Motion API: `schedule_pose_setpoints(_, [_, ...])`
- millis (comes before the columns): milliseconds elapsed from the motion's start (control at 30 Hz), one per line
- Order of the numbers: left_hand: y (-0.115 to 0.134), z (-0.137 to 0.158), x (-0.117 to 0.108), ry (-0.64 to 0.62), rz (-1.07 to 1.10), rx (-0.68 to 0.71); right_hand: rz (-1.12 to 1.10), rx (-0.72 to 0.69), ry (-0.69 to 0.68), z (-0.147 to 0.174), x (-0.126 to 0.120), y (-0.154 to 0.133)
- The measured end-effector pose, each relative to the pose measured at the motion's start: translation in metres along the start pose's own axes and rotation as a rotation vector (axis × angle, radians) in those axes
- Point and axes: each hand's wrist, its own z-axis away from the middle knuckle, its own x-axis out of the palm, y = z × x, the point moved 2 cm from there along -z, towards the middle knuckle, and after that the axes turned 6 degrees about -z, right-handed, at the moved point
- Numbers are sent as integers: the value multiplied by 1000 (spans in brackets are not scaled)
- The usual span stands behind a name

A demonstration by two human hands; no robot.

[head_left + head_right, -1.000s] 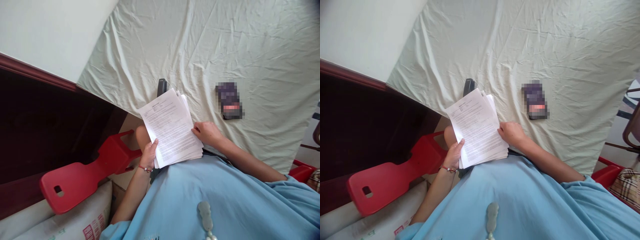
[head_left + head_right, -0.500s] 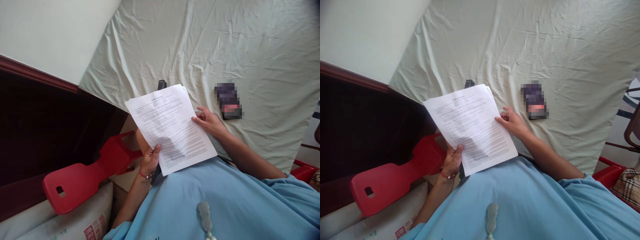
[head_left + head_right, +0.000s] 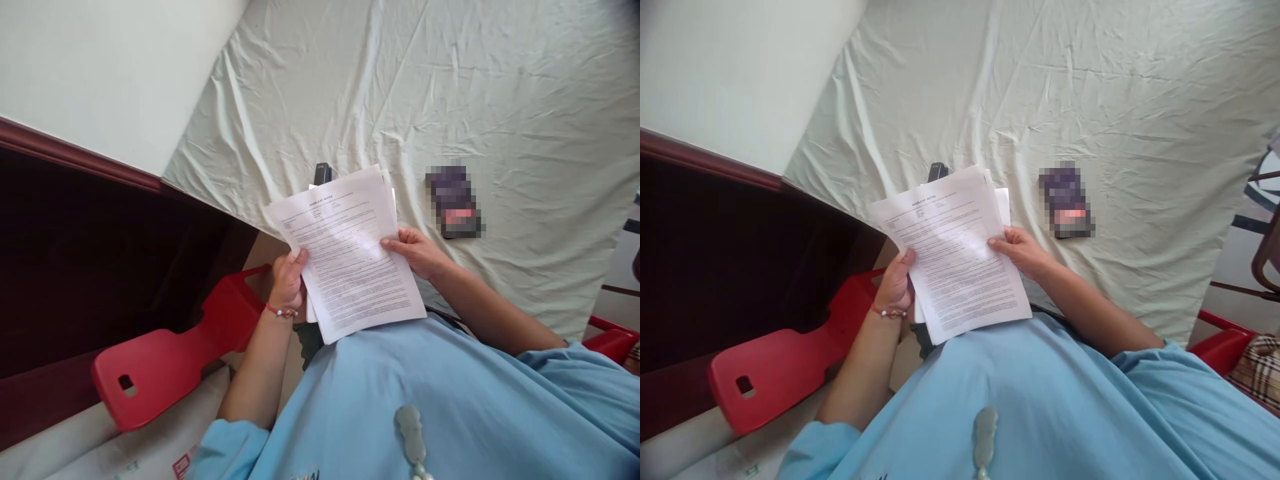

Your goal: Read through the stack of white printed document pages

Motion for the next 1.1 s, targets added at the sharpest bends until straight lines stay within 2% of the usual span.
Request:
schedule_pose_setpoints(133, [12,-15,18,4,-13,-22,55,-31,101,1,1,3])
schedule_pose_setpoints(233, [5,-14,28,9,-4,-61,224,-70,215,3,-6,8])
schedule_pose_setpoints(433, [-22,-5,27,-1,13,-148,600,-243,377,15,-29,12])
schedule_pose_setpoints(600, [-19,-2,33,-33,-13,-138,818,-325,499,24,-39,3])
schedule_pose_setpoints(667, [-16,-2,39,-60,-35,-143,892,-329,501,25,-38,0])
schedule_pose_setpoints(767, [-16,-3,46,-130,-77,-200,933,-311,432,24,-32,2])
schedule_pose_setpoints(833, [-17,-2,47,-124,-108,-206,958,-294,406,24,-30,5])
schedule_pose_setpoints(967, [-16,10,40,-91,-54,-104,1007,-372,480,26,-30,6])
schedule_pose_setpoints(1033, [-13,21,34,-80,-32,-54,940,-460,528,26,-31,3])
schedule_pose_setpoints(1100, [-11,31,28,-61,-25,-25,760,-484,484,25,-30,1])
